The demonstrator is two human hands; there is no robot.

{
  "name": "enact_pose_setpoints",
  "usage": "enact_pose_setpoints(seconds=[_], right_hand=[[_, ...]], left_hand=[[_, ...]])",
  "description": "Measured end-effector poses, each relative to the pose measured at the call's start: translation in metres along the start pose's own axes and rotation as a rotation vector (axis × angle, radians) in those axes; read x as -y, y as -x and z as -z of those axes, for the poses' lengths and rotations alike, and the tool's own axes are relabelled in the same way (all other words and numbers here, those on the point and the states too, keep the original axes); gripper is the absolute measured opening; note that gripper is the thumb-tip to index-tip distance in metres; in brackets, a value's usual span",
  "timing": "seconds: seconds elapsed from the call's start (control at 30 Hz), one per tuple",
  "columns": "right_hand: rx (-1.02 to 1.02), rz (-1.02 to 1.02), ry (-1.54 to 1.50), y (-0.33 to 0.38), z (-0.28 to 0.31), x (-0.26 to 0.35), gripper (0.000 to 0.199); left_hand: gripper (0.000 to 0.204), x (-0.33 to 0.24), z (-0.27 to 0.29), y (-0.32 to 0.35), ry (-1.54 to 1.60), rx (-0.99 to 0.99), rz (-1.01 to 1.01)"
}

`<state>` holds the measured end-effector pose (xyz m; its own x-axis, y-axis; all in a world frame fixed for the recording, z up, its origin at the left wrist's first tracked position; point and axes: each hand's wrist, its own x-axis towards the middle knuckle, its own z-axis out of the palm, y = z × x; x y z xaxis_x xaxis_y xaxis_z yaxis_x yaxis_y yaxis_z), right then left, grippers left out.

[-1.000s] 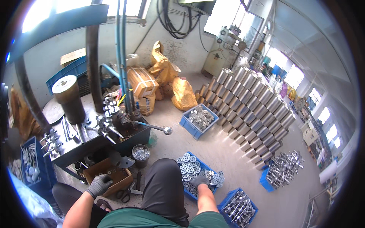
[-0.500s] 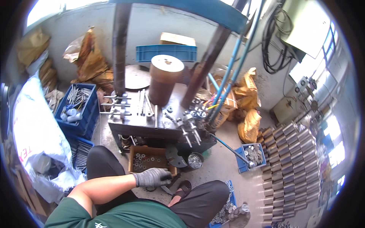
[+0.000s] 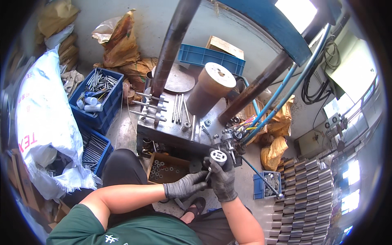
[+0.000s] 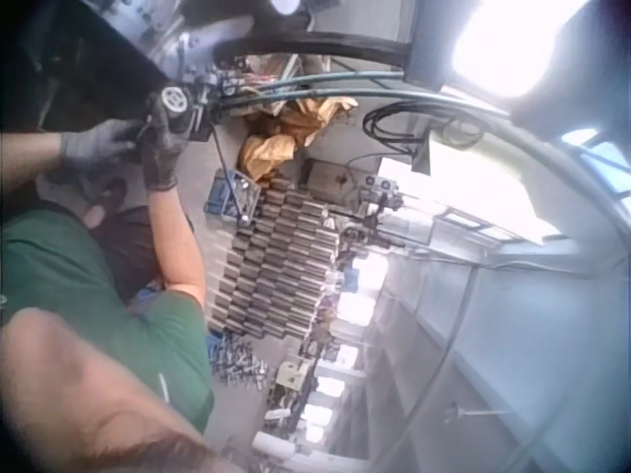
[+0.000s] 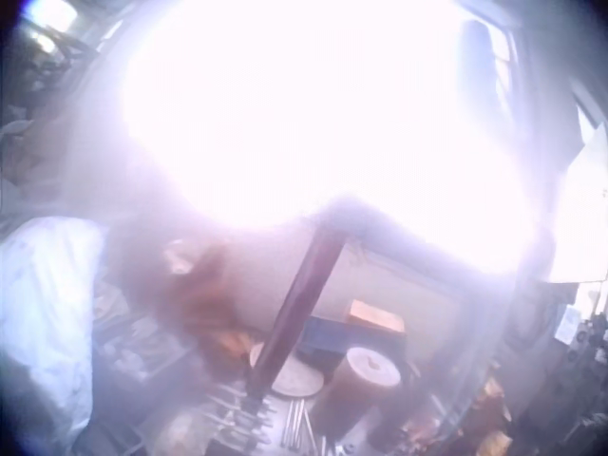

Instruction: The person assembles metal shafts by sliding circular metal plates and bearings onto the rods by hand, press-fitting them together using a vertical press machine, and setting the assembled shafts aside on the workbench.

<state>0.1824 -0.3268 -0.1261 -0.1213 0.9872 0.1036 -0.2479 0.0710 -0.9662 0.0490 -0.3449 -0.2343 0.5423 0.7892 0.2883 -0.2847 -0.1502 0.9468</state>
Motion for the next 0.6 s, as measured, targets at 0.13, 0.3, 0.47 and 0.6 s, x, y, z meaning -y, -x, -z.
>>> enact_pose_setpoints(seconds=[0.13,0.3,0.47,0.6], right_hand=[[0.018,0.024,0.088,-0.039,-0.017,0.003,0.053],[0.055,0.114,0.184,-0.109,-0.035,0.055,0.038],[-0.014,0.231,0.369,-0.186,-0.019,0.085,0.061],[-0.040,0.408,0.688,-0.251,0.006,0.100,0.064]], left_hand=[[0.039,0.005,0.012,-0.008,0.066,-0.185,0.172],[0.039,0.036,0.018,-0.004,0.144,-0.314,0.428],[0.037,0.036,0.025,-0.008,0.476,-0.346,0.634],[0.033,0.030,0.028,-0.014,0.506,-0.354,0.640]])
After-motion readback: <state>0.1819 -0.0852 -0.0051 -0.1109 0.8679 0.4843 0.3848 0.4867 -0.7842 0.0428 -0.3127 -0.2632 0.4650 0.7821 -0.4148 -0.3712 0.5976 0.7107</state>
